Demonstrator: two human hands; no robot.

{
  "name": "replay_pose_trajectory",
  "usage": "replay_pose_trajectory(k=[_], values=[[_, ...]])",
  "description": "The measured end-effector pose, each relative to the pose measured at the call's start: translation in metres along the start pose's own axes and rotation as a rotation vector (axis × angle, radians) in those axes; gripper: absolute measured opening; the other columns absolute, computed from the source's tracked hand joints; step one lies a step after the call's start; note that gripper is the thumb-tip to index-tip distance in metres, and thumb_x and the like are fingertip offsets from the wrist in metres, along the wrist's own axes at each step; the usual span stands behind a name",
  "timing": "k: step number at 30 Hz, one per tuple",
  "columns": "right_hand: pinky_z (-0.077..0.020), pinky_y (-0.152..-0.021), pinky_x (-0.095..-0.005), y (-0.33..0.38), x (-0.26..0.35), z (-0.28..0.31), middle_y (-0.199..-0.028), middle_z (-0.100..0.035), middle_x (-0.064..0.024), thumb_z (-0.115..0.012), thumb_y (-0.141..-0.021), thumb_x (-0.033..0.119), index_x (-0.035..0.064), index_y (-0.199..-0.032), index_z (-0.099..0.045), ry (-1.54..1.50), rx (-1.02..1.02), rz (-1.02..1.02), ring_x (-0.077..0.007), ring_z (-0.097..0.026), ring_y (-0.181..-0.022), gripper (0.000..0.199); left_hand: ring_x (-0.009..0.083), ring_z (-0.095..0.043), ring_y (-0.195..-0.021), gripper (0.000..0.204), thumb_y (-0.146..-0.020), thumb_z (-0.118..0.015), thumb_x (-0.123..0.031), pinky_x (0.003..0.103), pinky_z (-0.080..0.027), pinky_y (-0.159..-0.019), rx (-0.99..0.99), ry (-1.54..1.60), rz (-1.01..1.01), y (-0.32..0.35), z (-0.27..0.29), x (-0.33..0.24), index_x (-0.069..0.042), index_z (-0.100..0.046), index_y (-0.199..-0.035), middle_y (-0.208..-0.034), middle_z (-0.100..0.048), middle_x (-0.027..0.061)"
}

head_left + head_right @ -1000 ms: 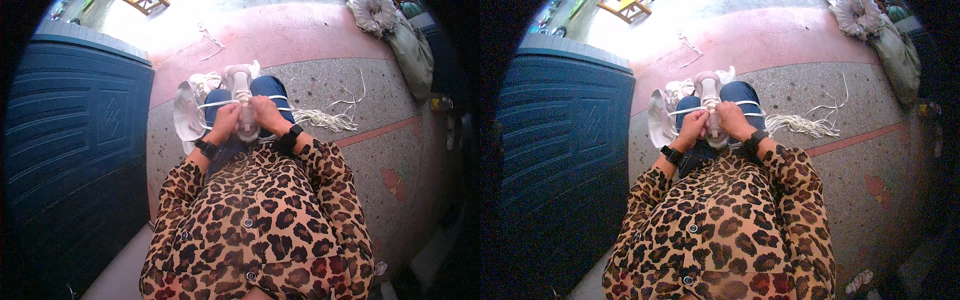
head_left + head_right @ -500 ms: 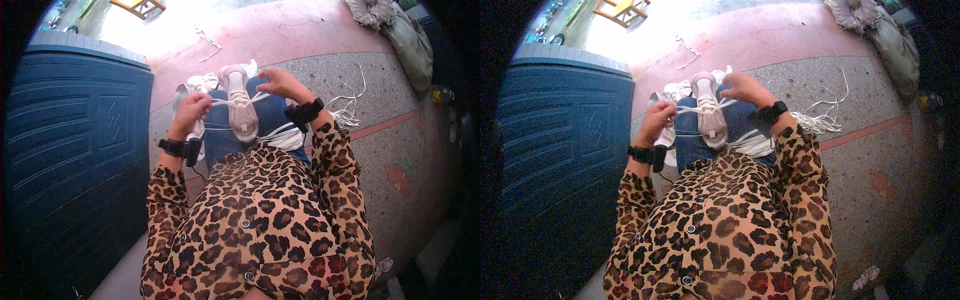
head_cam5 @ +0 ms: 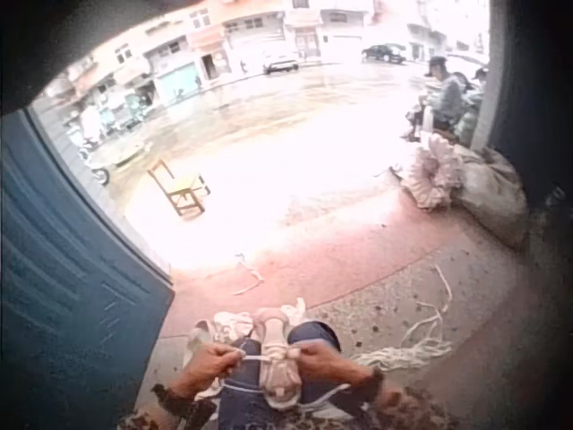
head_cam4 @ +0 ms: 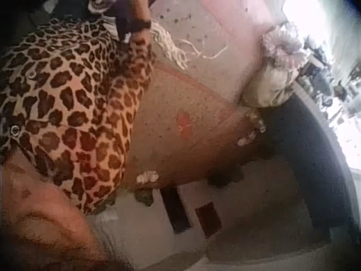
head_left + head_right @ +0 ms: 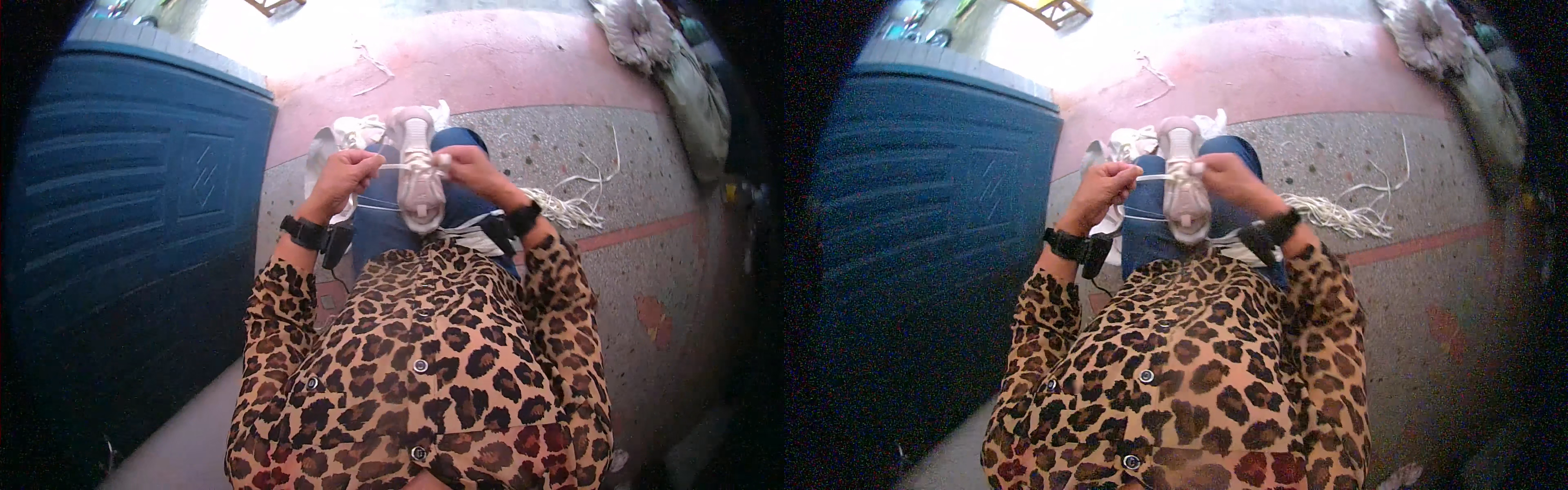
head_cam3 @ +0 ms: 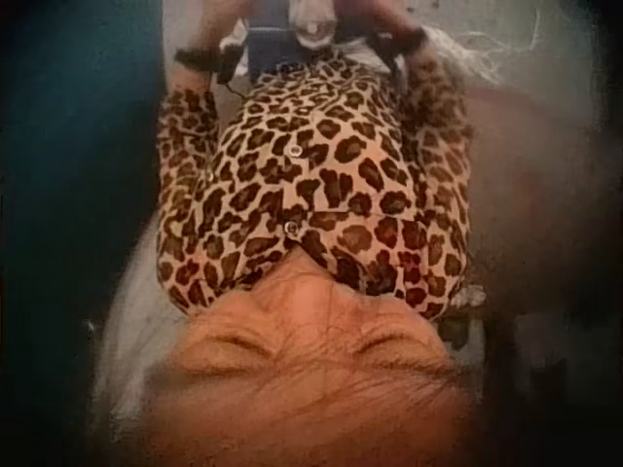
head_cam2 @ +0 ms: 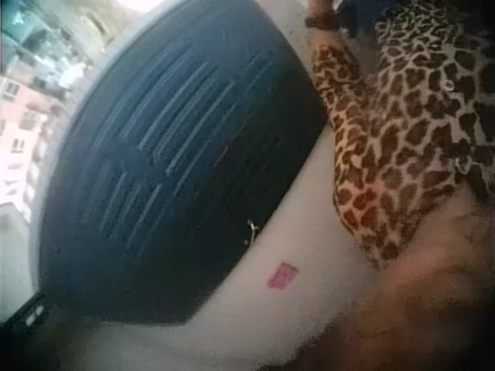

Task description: The recorder is lacing a new white sneaker while sitting in a workshop area.

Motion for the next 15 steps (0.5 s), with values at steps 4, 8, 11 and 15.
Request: replay_pose_trajectory(k=[4, 8, 11, 15], values=[[-0.0402, -0.056, -0.0219, 0.018, -0.007, 0.033, -0.07, -0.058, 0.0037, -0.062, -0.099, 0.027, 0.0022, -0.099, -0.073, 0.094, -0.124, -0.132, -0.0048, -0.05, -0.063, 0.028, 0.0038, -0.053, -0.058, 0.021, -0.093, -0.07, -0.026, 0.018, -0.042, -0.052, -0.106, -0.043, 0.042, -0.003, 0.012, 0.022, -0.005, -0.071, -0.095, -0.074, -0.063, -0.0019], [-0.0387, -0.053, -0.0212, 0.017, 0.0, 0.033, -0.069, -0.057, 0.0042, -0.064, -0.098, 0.027, 0.0029, -0.098, -0.074, 0.044, -0.162, -0.072, -0.0047, -0.049, -0.06, 0.026, 0.0068, -0.058, -0.063, 0.022, -0.092, -0.069, -0.02, 0.02, -0.048, -0.057, -0.048, -0.098, -0.029, -0.013, -0.003, 0.037, -0.001, -0.07, -0.103, -0.077, -0.066, 0.0008], [-0.0382, -0.052, -0.0203, 0.022, 0.015, 0.038, -0.07, -0.057, 0.0038, -0.063, -0.099, 0.026, 0.0046, -0.101, -0.073, 0.067, -0.187, -0.061, -0.0044, -0.048, -0.06, 0.023, 0.0074, -0.059, -0.067, 0.021, -0.092, -0.068, -0.018, 0.022, -0.049, -0.059, -0.007, -0.133, -0.007, -0.02, -0.009, 0.05, 0.0, -0.071, -0.102, -0.079, -0.068, 0.0021], [-0.0416, -0.055, -0.0217, 0.021, 0.034, 0.033, -0.072, -0.059, 0.0025, -0.063, -0.099, 0.025, 0.0025, -0.1, -0.073, 0.24, -0.14, -0.11, -0.0054, -0.051, -0.063, 0.024, 0.0099, -0.06, -0.068, 0.023, -0.089, -0.068, -0.019, 0.027, -0.05, -0.061, -0.001, -0.261, -0.127, -0.022, -0.018, 0.056, 0.002, -0.072, -0.096, -0.079, -0.068, 0.0032]])
Point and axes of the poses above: each hand's wrist, its own y-axis away from the middle knuckle, its own z-axis out of the back of the hand, x = y × z, the point moved 7 cm from there along -y, towards the middle knuckle
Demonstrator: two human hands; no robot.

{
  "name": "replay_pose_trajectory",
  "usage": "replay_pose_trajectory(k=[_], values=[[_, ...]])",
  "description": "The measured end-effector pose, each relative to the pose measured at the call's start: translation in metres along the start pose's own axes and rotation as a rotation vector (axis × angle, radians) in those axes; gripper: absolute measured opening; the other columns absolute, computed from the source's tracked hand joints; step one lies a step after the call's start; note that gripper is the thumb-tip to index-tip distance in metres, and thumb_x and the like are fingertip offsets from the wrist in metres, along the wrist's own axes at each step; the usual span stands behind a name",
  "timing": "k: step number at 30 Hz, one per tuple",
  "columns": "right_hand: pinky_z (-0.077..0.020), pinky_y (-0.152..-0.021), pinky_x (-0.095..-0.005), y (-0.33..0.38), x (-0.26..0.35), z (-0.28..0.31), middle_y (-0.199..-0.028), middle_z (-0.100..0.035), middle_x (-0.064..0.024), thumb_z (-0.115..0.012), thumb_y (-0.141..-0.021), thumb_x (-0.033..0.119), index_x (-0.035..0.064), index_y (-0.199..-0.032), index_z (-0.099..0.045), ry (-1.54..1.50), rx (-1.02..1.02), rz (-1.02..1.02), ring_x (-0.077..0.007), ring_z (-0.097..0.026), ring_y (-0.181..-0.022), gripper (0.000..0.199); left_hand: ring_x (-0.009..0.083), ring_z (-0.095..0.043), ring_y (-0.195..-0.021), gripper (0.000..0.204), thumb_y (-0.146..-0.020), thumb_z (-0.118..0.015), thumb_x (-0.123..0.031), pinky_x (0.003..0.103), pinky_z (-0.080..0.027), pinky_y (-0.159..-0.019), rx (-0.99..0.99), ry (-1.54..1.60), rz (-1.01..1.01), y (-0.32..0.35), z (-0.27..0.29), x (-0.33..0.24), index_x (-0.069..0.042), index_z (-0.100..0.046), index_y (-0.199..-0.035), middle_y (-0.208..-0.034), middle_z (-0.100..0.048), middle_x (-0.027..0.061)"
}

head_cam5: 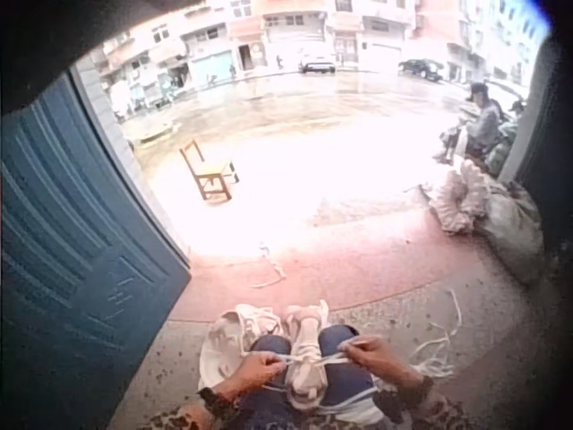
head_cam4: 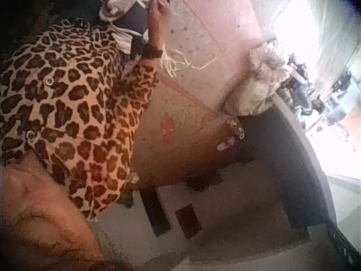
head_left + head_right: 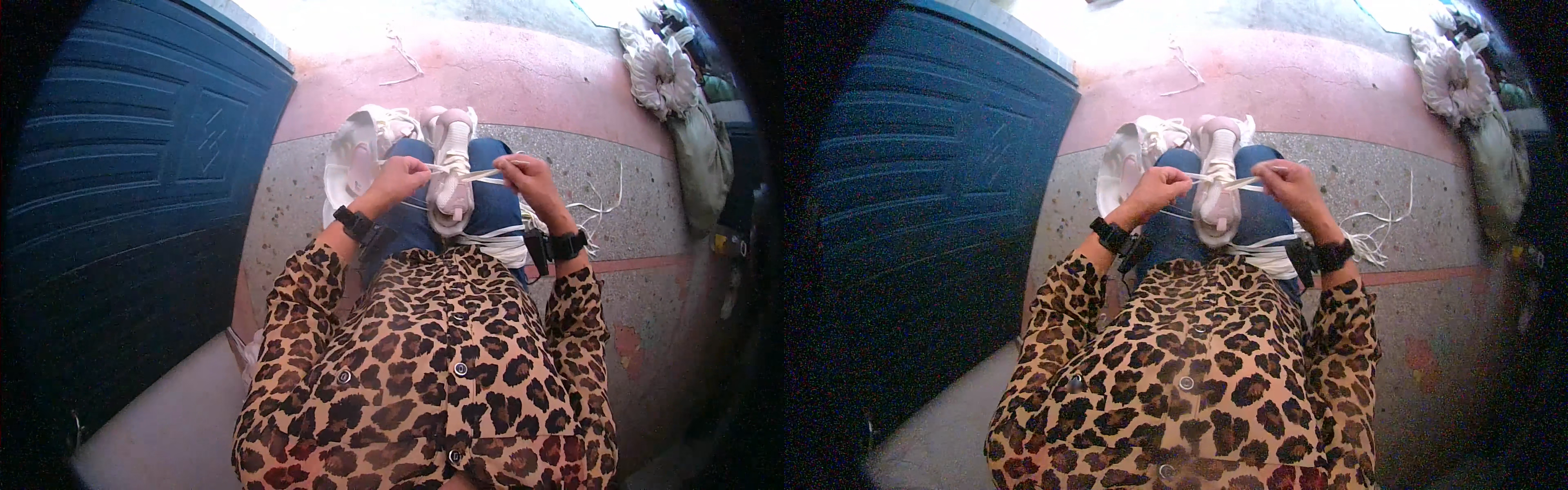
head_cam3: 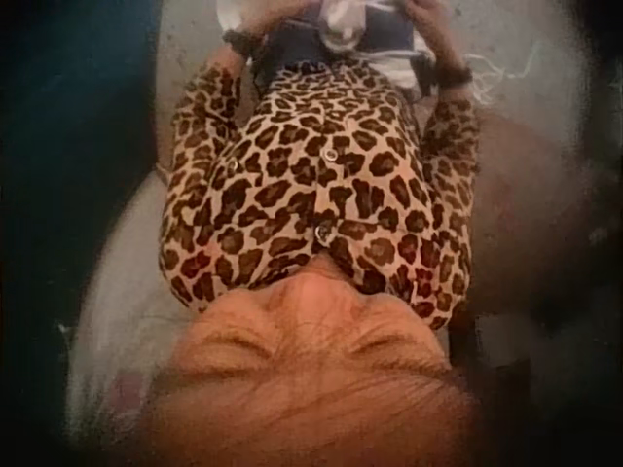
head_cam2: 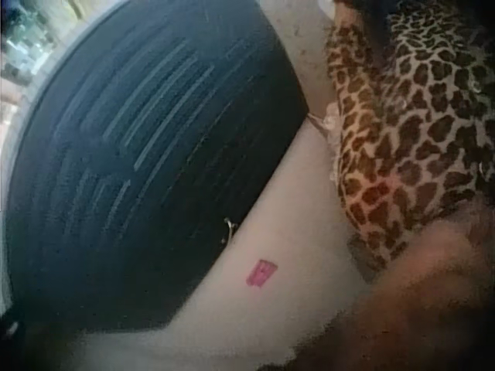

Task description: The recorder is lacing a new white sneaker while sitting in a workshop area.

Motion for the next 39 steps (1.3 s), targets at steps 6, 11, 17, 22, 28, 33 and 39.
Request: replay_pose_trajectory(k=[6, 11, 17, 22, 28, 33, 39], values=[[-0.0489, -0.064, -0.0257, -0.016, 0.042, -0.037, -0.079, -0.066, -0.0023, -0.063, -0.098, 0.022, -0.0026, -0.103, -0.071, 0.125, 0.145, 0.179, -0.009, -0.057, -0.071, 0.026, 0.0381, -0.068, -0.077, 0.027, -0.084, -0.058, -0.023, 0.045, -0.052, -0.071, -0.042, -0.308, -0.176, -0.01, -0.036, -0.012, 0.001, -0.071, -0.086, -0.081, -0.068, 0.0233], [-0.05, -0.066, -0.0257, -0.015, 0.055, -0.042, -0.081, -0.067, -0.0035, -0.063, -0.098, 0.021, -0.0033, -0.106, -0.071, 0.124, 0.173, 0.25, -0.0091, -0.058, -0.073, 0.027, 0.0438, -0.065, -0.083, 0.027, -0.084, -0.055, -0.022, 0.051, -0.051, -0.076, -0.111, -0.367, -0.262, -0.016, -0.038, -0.02, 0.0, -0.071, -0.084, -0.084, -0.066, 0.026], [-0.0492, -0.063, -0.0267, -0.012, 0.053, -0.042, -0.074, -0.067, -0.0054, -0.064, -0.096, 0.022, -0.0043, -0.1, -0.071, 0.076, 0.18, 0.206, -0.0091, -0.059, -0.069, 0.028, 0.0435, -0.066, -0.083, 0.027, -0.082, -0.055, -0.021, 0.051, -0.051, -0.077, 0.018, -0.53, -0.23, -0.029, -0.044, -0.021, 0.0, -0.071, -0.083, -0.084, -0.066, 0.0264], [-0.0506, -0.065, -0.0273, -0.011, 0.065, -0.06, -0.077, -0.07, -0.0073, -0.065, -0.096, 0.023, -0.0046, -0.102, -0.071, 0.155, 0.318, 0.24, -0.0109, -0.061, -0.069, 0.029, 0.0398, -0.067, -0.085, 0.026, -0.083, -0.057, -0.023, 0.046, -0.052, -0.078, 0.043, -0.321, -0.285, -0.024, -0.052, -0.031, -0.002, -0.071, -0.086, -0.084, -0.068, 0.0244], [-0.0514, -0.065, -0.0279, -0.014, 0.075, -0.073, -0.079, -0.07, -0.0087, -0.065, -0.096, 0.021, -0.0043, -0.104, -0.071, 0.215, 0.379, 0.317, -0.0106, -0.061, -0.07, 0.027, 0.025, -0.069, -0.088, 0.024, -0.085, -0.063, -0.022, 0.037, -0.052, -0.079, 0.194, -0.004, -0.174, -0.027, -0.053, -0.018, -0.001, -0.07, -0.095, -0.089, -0.072, 0.0153], [-0.0522, -0.067, -0.028, -0.013, 0.074, -0.073, -0.081, -0.07, -0.0075, -0.065, -0.096, 0.021, -0.0042, -0.104, -0.071, 0.238, 0.381, 0.332, -0.0101, -0.062, -0.072, 0.028, 0.0241, -0.067, -0.092, 0.026, -0.086, -0.063, -0.02, 0.036, -0.051, -0.081, 0.212, 0.1, -0.277, -0.035, -0.056, -0.02, -0.001, -0.068, -0.103, -0.097, -0.071, 0.0144], [-0.0512, -0.069, -0.027, -0.017, 0.062, -0.055, -0.084, -0.069, -0.0029, -0.064, -0.097, 0.022, -0.0039, -0.107, -0.071, 0.075, 0.33, 0.174, -0.0082, -0.059, -0.076, 0.028, 0.0328, -0.067, -0.092, 0.025, -0.087, -0.059, -0.018, 0.041, -0.052, -0.078, 0.18, -0.415, -0.348, -0.046, -0.073, -0.023, -0.005, -0.064, -0.107, -0.096, -0.07, 0.0181]])
Point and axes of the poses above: each hand's wrist, its own y-axis away from the middle knuckle, its own z-axis out of the back of the hand, x = y × z, the point moved 7 cm from there along -y, towards the middle knuckle
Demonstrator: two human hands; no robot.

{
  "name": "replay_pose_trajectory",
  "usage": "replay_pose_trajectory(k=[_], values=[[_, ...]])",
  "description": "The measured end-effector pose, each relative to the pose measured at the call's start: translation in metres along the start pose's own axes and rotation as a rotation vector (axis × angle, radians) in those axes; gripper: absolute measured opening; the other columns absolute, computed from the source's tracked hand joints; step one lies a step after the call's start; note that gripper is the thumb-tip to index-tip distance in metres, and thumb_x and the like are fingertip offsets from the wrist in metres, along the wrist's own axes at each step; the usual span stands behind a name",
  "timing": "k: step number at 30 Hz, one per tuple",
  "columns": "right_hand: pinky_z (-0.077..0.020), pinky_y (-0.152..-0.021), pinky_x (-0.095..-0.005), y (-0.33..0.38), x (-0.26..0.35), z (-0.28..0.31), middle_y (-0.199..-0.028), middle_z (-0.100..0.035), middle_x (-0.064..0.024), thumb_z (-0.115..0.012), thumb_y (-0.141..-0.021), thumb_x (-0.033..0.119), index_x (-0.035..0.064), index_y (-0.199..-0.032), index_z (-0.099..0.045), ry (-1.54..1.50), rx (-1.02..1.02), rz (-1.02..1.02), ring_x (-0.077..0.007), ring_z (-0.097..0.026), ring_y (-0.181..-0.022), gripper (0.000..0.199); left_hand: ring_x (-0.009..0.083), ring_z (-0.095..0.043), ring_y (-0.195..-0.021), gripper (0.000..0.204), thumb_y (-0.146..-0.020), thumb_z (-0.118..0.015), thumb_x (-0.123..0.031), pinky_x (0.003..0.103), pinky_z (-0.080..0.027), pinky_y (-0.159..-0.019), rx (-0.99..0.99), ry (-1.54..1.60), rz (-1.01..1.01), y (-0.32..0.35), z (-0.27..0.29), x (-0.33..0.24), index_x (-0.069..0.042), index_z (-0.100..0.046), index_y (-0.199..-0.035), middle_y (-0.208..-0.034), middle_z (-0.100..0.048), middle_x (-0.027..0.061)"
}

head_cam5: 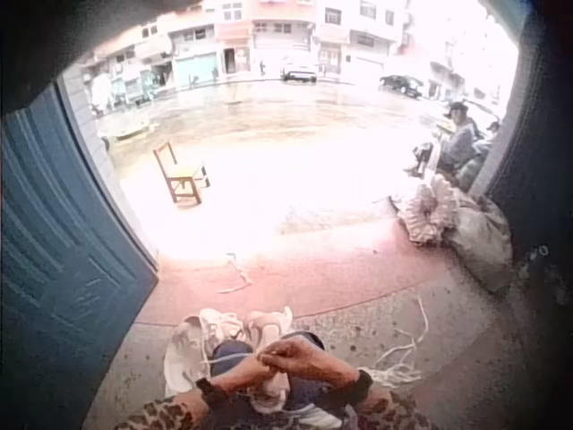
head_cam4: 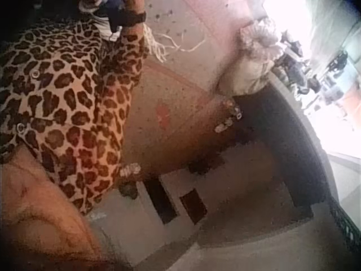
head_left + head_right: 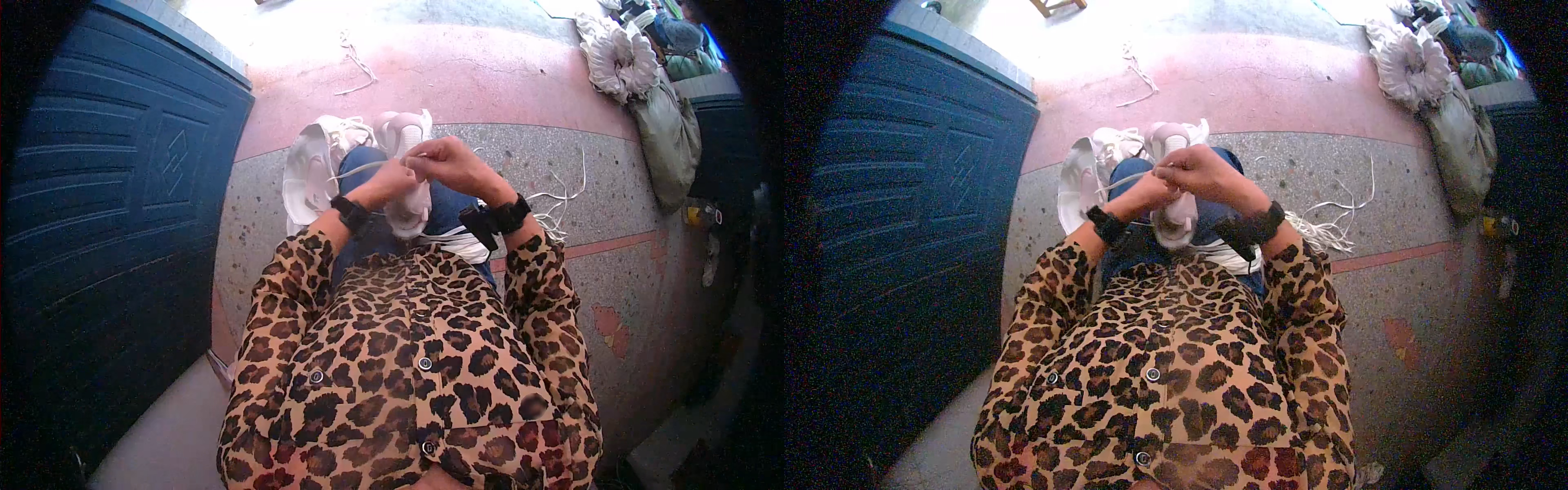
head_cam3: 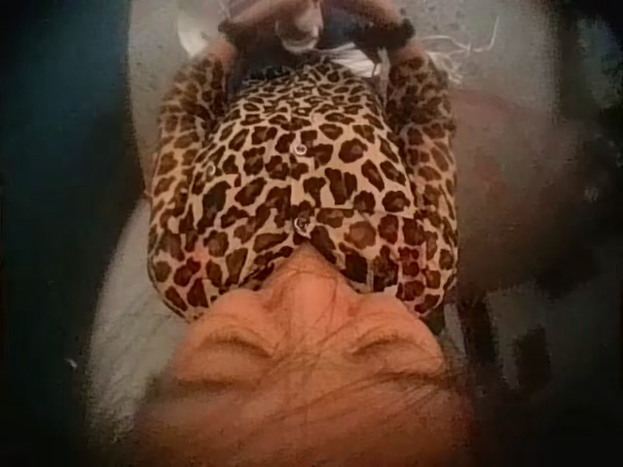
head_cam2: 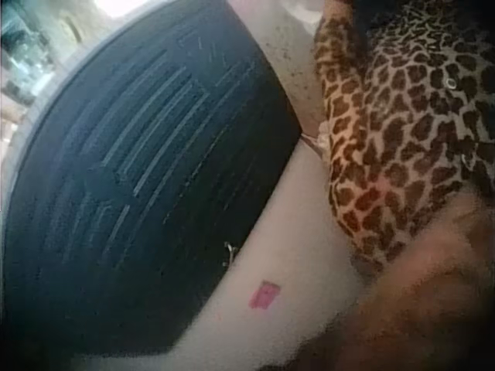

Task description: The recorder is lacing a new white sneaker while sitting in a workshop area.

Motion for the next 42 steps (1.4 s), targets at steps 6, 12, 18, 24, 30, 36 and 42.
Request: replay_pose_trajectory(k=[6, 12, 18, 24, 30, 36, 42], values=[[-0.0494, -0.067, -0.0252, 0.003, -0.006, 0.0, -0.082, -0.067, -0.0008, -0.064, -0.098, 0.021, -0.0015, -0.107, -0.072, -0.042, -0.02, 0.037, -0.0078, -0.057, -0.074, 0.026, 0.0379, -0.067, -0.084, 0.022, -0.084, -0.061, -0.019, 0.044, -0.052, -0.073, -0.062, -0.049, 0.021, 0.005, 0.013, -0.013, -0.001, -0.068, -0.095, -0.088, -0.069, 0.0208], [-0.051, -0.069, -0.0239, 0.018, -0.019, 0.019, -0.085, -0.069, -0.0028, -0.064, -0.098, 0.023, -0.0036, -0.107, -0.071, -0.289, -0.073, 0.084, -0.0086, -0.062, -0.077, 0.029, 0.0391, -0.066, -0.078, 0.028, -0.081, -0.059, -0.019, 0.045, -0.052, -0.07, -0.011, -0.033, 0.266, 0.002, 0.016, 0.002, 0.007, -0.069, -0.081, -0.081, -0.067, 0.0252], [-0.0527, -0.073, -0.0261, 0.01, -0.039, 0.023, -0.087, -0.07, -0.0037, -0.063, -0.099, 0.022, -0.0008, -0.111, -0.07, -0.392, -0.142, 0.029, -0.01, -0.063, -0.078, 0.027, 0.0225, -0.066, -0.062, 0.032, -0.082, -0.067, -0.029, 0.038, -0.05, -0.06, -0.232, -0.227, 0.0, -0.004, 0.008, -0.018, 0.003, -0.068, -0.077, -0.066, -0.065, 0.0171], [-0.0521, -0.07, -0.0238, -0.002, -0.048, 0.039, -0.088, -0.069, -0.0033, -0.063, -0.098, 0.027, -0.0016, -0.108, -0.07, -0.433, -0.194, -0.013, -0.0083, -0.063, -0.079, 0.031, 0.0382, -0.068, -0.072, 0.033, -0.077, -0.071, -0.034, 0.044, -0.054, -0.069, -0.244, -0.092, 0.211, 0.014, 0.033, -0.008, -0.001, -0.073, -0.072, -0.07, -0.066, 0.0229], [-0.0508, -0.069, -0.0248, -0.031, -0.025, 0.024, -0.084, -0.068, -0.0024, -0.064, -0.098, 0.022, -0.0009, -0.108, -0.071, -0.15, -0.1, 0.075, -0.0095, -0.062, -0.076, 0.026, 0.0388, -0.068, -0.072, 0.027, -0.078, -0.069, -0.027, 0.046, -0.053, -0.068, -0.322, -0.116, 0.036, 0.006, 0.019, -0.027, -0.001, -0.073, -0.075, -0.072, -0.066, 0.0231], [-0.0499, -0.065, -0.0277, -0.041, -0.014, 0.01, -0.077, -0.068, -0.0046, -0.067, -0.094, 0.023, -0.0055, -0.095, -0.071, -0.142, -0.078, 0.062, -0.01, -0.06, -0.071, 0.029, 0.0317, -0.063, -0.065, 0.019, -0.082, -0.065, -0.014, 0.042, -0.049, -0.061, -0.204, -0.037, 0.1, 0.012, 0.008, 0.002, 0.003, -0.066, -0.09, -0.072, -0.063, 0.0216], [-0.0486, -0.067, -0.0284, -0.039, 0.01, 0.003, -0.078, -0.065, -0.0028, -0.064, -0.095, 0.02, -0.0043, -0.099, -0.07, 0.055, -0.019, 0.239, -0.0091, -0.056, -0.072, 0.025, 0.0231, -0.064, -0.064, 0.02, -0.081, -0.069, -0.016, 0.038, -0.049, -0.059, -0.29, 0.143, 0.17, 0.017, 0.014, 0.01, 0.003, -0.064, -0.085, -0.07, -0.065, 0.0152]])
Point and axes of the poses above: each hand's wrist, its own y-axis away from the middle knuckle, its own z-axis out of the back of the hand, x = y × z, the point moved 7 cm from there along -y, towards the middle knuckle
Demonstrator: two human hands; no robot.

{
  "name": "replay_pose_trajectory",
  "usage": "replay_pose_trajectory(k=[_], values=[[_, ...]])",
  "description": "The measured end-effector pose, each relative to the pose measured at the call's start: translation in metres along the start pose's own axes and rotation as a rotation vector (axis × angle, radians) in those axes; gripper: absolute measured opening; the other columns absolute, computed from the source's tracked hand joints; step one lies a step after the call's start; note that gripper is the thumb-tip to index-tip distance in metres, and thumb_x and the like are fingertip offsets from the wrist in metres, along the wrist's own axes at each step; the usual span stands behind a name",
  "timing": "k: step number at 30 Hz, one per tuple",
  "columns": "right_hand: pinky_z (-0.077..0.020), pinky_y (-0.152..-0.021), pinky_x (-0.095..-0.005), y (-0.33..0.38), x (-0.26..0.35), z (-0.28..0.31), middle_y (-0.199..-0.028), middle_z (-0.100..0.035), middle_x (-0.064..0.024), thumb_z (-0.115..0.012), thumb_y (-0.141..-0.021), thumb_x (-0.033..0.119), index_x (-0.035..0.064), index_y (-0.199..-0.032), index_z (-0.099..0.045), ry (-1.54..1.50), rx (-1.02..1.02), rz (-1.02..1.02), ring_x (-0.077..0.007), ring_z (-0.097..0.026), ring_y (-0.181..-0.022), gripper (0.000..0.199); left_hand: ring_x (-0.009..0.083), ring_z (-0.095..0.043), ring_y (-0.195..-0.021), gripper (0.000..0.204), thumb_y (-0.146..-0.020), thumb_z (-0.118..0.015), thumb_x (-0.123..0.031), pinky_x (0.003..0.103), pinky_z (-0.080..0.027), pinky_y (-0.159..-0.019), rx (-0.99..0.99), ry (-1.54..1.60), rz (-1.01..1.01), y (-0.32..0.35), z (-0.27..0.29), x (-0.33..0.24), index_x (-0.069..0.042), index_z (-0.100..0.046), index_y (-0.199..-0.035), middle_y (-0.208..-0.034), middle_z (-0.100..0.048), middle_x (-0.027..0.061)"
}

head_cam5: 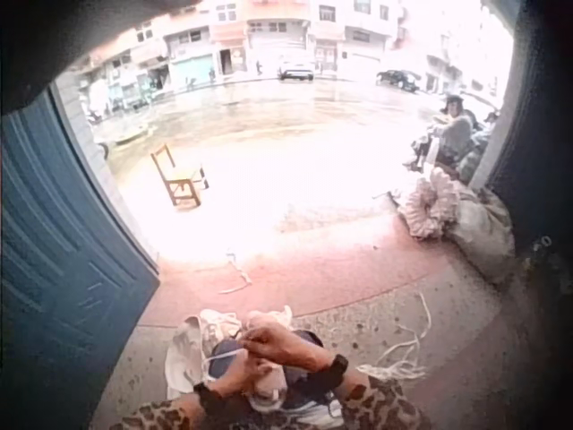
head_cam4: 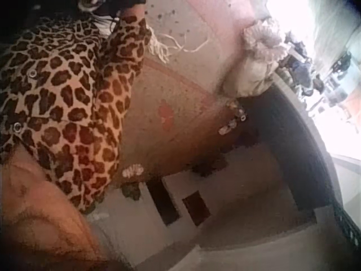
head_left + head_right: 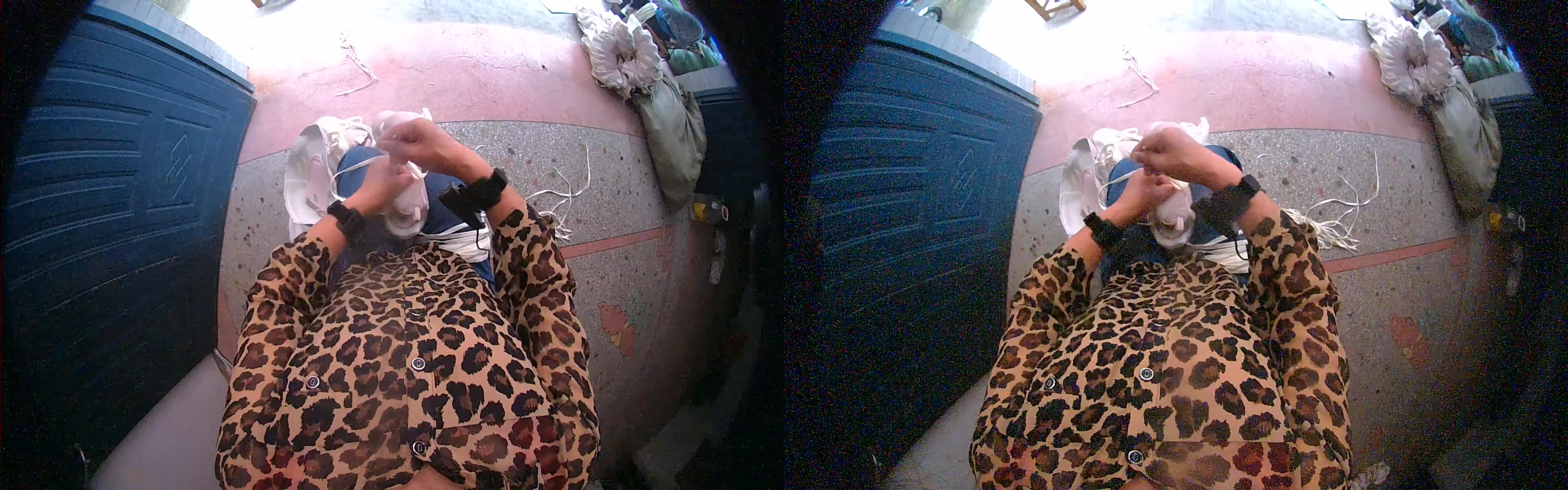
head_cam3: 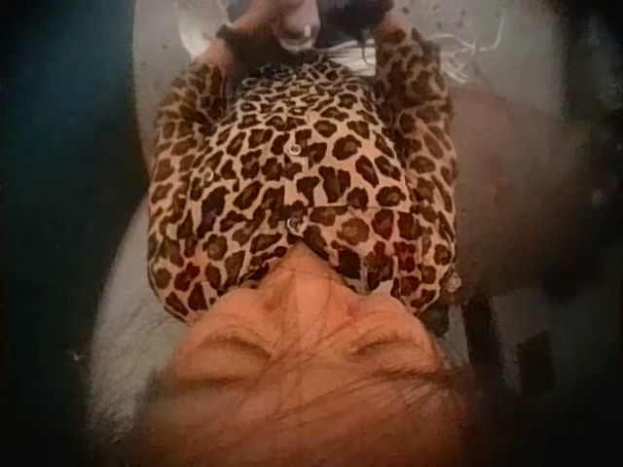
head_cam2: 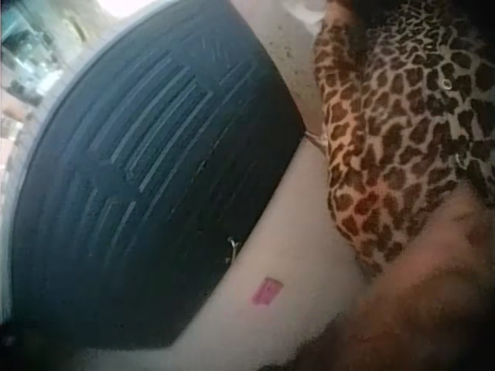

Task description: The recorder is lacing a new white sneaker while sitting in a workshop area.

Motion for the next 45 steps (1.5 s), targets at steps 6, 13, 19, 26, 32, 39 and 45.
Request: replay_pose_trajectory(k=[6, 13, 19, 26, 32, 39, 45], values=[[-0.0512, -0.073, -0.0336, -0.007, -0.009, 0.008, -0.087, -0.07, -0.0116, -0.062, -0.094, 0.019, -0.0019, -0.102, -0.069, 0.199, 0.025, -0.073, -0.019, -0.064, -0.079, 0.023, 0.0196, -0.062, -0.058, 0.024, -0.082, -0.07, -0.02, 0.035, -0.05, -0.058, -0.029, -0.052, -0.043, 0.001, -0.009, -0.023, 0.004, -0.067, -0.079, -0.066, -0.067, 0.0128], [-0.0518, -0.083, -0.044, 0.03, 0.002, 0.052, -0.097, -0.071, -0.0183, -0.063, -0.089, 0.022, 0.0063, -0.102, -0.072, 0.545, -0.6, 0.167, -0.035, -0.067, -0.092, 0.022, 0.0224, -0.064, -0.062, 0.035, -0.086, -0.069, -0.028, 0.034, -0.048, -0.06, 0.017, 0.33, 0.205, 0.009, 0.002, 0.008, 0.005, -0.07, -0.074, -0.067, -0.067, 0.0129], [-0.0514, -0.081, -0.0454, 0.089, -0.087, -0.011, -0.096, -0.07, -0.0188, -0.063, -0.089, 0.034, 0.0061, -0.101, -0.072, 0.403, -0.18, -0.337, -0.0366, -0.067, -0.094, 0.032, 0.0042, -0.052, -0.061, 0.014, -0.094, -0.068, -0.02, 0.019, -0.039, -0.053, 0.123, 0.797, 0.32, 0.019, -0.003, 0.009, -0.005, -0.067, -0.095, -0.077, -0.061, -0.0028], [-0.0509, -0.081, -0.0465, 0.086, -0.119, -0.029, -0.095, -0.069, -0.0216, -0.057, -0.092, 0.039, 0.0037, -0.096, -0.07, 0.242, -0.2, -0.458, -0.0402, -0.065, -0.094, 0.038, 0.0079, -0.054, -0.064, 0.019, -0.089, -0.07, -0.017, 0.023, -0.041, -0.057, 0.18, 0.694, 0.361, 0.016, -0.001, 0.016, 0.002, -0.07, -0.09, -0.074, -0.063, 0.0011], [-0.05, -0.079, -0.0511, 0.084, -0.119, -0.027, -0.091, -0.067, -0.0262, -0.048, -0.093, 0.035, 0.0005, -0.089, -0.067, 0.277, -0.172, -0.475, -0.0456, -0.064, -0.093, 0.039, 0.0041, -0.057, -0.066, 0.021, -0.096, -0.065, -0.021, 0.02, -0.043, -0.056, 0.143, 0.535, 0.353, 0.018, 0.011, 0.016, 0.0, -0.071, -0.096, -0.078, -0.066, 0.0005], [-0.0505, -0.072, -0.0538, 0.177, -0.148, 0.026, -0.083, -0.067, -0.0225, -0.052, -0.086, 0.023, 0.0023, -0.077, -0.069, 0.905, -0.157, -0.418, -0.0426, -0.066, -0.083, 0.028, 0.0166, -0.066, -0.083, 0.019, -0.099, -0.058, -0.02, 0.03, -0.052, -0.07, -0.19, 0.798, 0.379, 0.033, 0.118, 0.07, -0.003, -0.066, -0.105, -0.091, -0.068, 0.0067], [-0.0527, -0.072, -0.0549, 0.407, -0.184, 0.13, -0.083, -0.068, -0.02, -0.057, -0.085, 0.013, 0.0022, -0.078, -0.074, 1.208, -0.438, -1.113, -0.0417, -0.068, -0.083, 0.021, 0.0232, -0.065, -0.099, 0.016, -0.098, -0.062, -0.019, 0.041, -0.052, -0.082, -0.521, 1.0, 0.538, 0.096, 0.295, 0.176, -0.007, -0.061, -0.107, -0.106, -0.069, 0.0095]])
Point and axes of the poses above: each hand's wrist, its own y-axis away from the middle knuckle, its own z-axis out of the back of the hand, x = y × z, the point moved 7 cm from there along -y, towards the middle knuckle
